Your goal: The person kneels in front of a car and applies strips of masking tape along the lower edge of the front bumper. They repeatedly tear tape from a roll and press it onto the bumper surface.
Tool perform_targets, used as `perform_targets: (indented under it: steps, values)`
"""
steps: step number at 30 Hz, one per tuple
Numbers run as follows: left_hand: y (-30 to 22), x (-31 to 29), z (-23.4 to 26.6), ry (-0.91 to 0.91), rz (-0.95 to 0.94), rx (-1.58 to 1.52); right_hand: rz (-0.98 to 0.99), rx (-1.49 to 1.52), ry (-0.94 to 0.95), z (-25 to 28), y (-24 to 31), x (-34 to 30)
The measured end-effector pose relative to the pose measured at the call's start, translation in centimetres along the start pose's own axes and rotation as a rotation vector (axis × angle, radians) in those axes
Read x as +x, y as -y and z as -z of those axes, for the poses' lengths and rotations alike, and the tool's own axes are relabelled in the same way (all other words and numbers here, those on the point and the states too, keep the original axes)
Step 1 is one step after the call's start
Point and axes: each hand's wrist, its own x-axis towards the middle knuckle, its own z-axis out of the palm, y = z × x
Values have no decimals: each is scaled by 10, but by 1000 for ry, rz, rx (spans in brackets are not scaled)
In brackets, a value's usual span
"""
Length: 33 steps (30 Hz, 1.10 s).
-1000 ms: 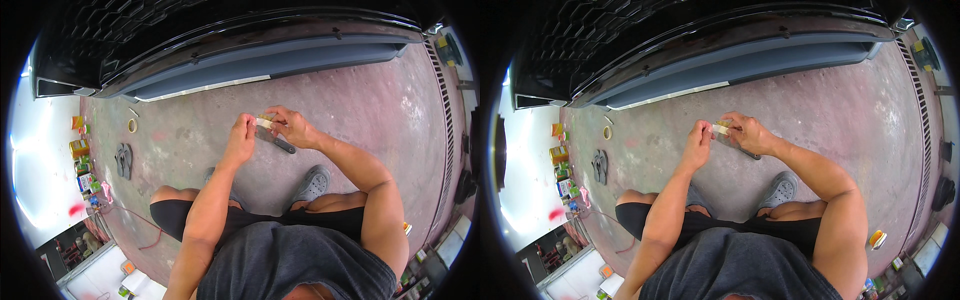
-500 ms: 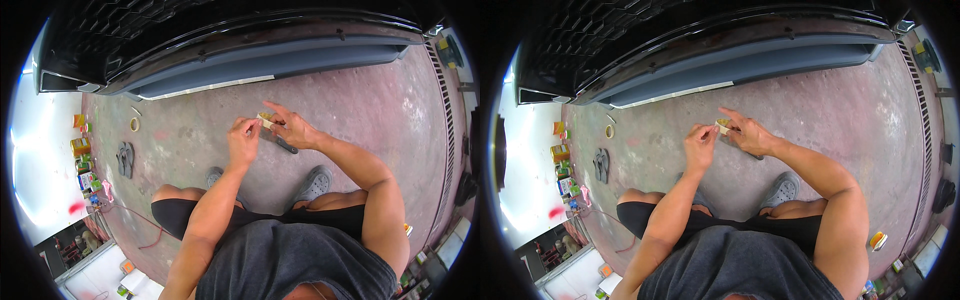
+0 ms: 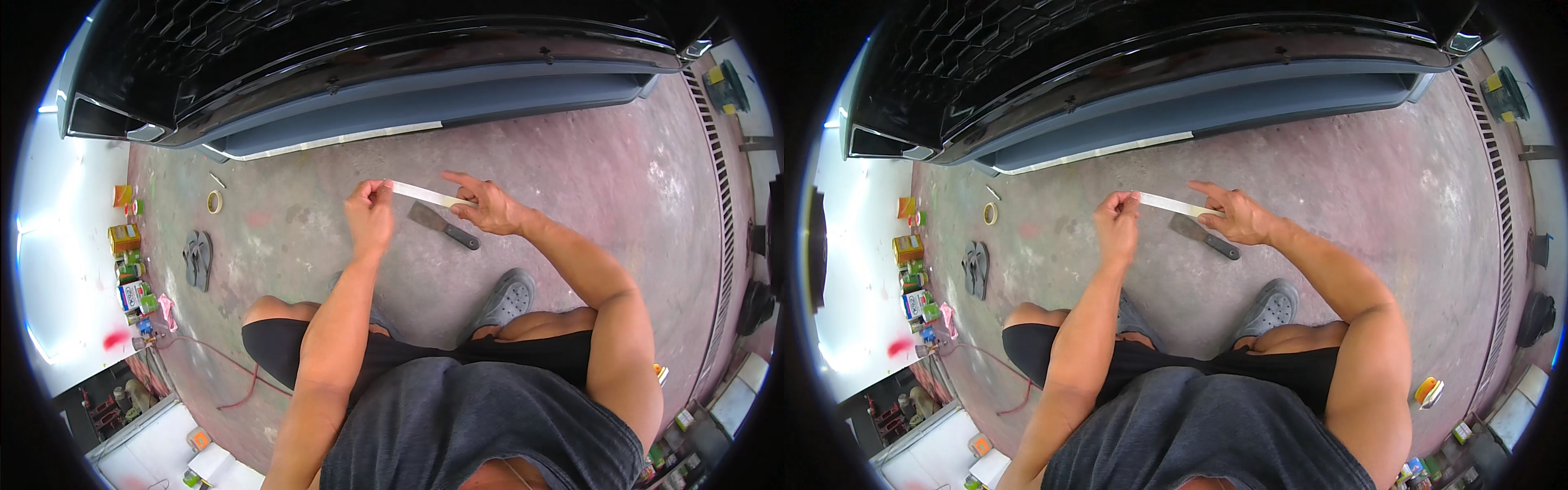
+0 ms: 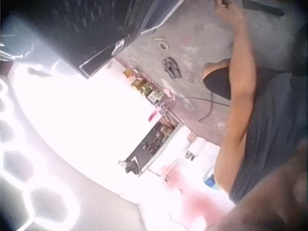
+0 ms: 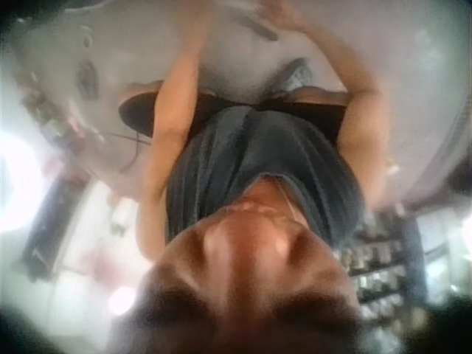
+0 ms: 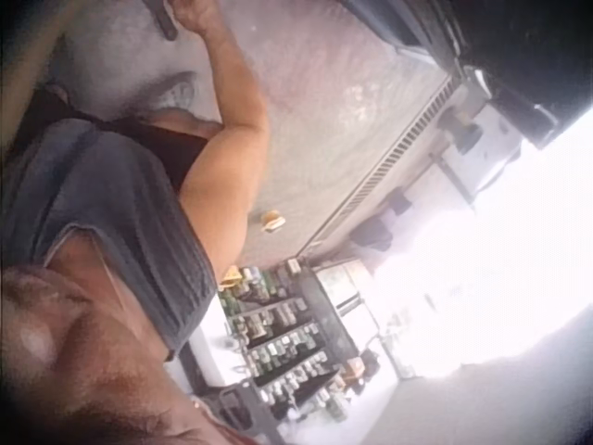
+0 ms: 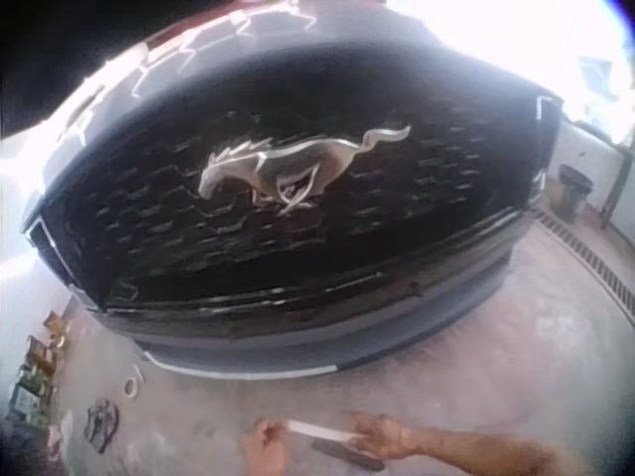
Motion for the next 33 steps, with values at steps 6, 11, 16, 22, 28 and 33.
perform_targets:
  steps: [6, 11, 16, 22, 28, 33]
  values:
    - [-33, -7, 10, 33, -162, -114, 99, 32, -109, -3, -3, 2]
    - [-70, -57, 6, 218, -1068, 178, 185, -73, -313, -5, -3, 6]
    - [-60, -53, 15, 57, -848, 116, 127, 59, -212, 3, 12, 6]
    - [-50, -21, 6, 126, -29, -717, 144, -37, -165, 0, 38, 9]
    - [-42, -23, -5, 187, -181, -256, 69, 6, -221, -9, 48, 11]
    - [-55, -31, -12, 182, -182, -432, -32, 254, -215, -6, 55, 10]
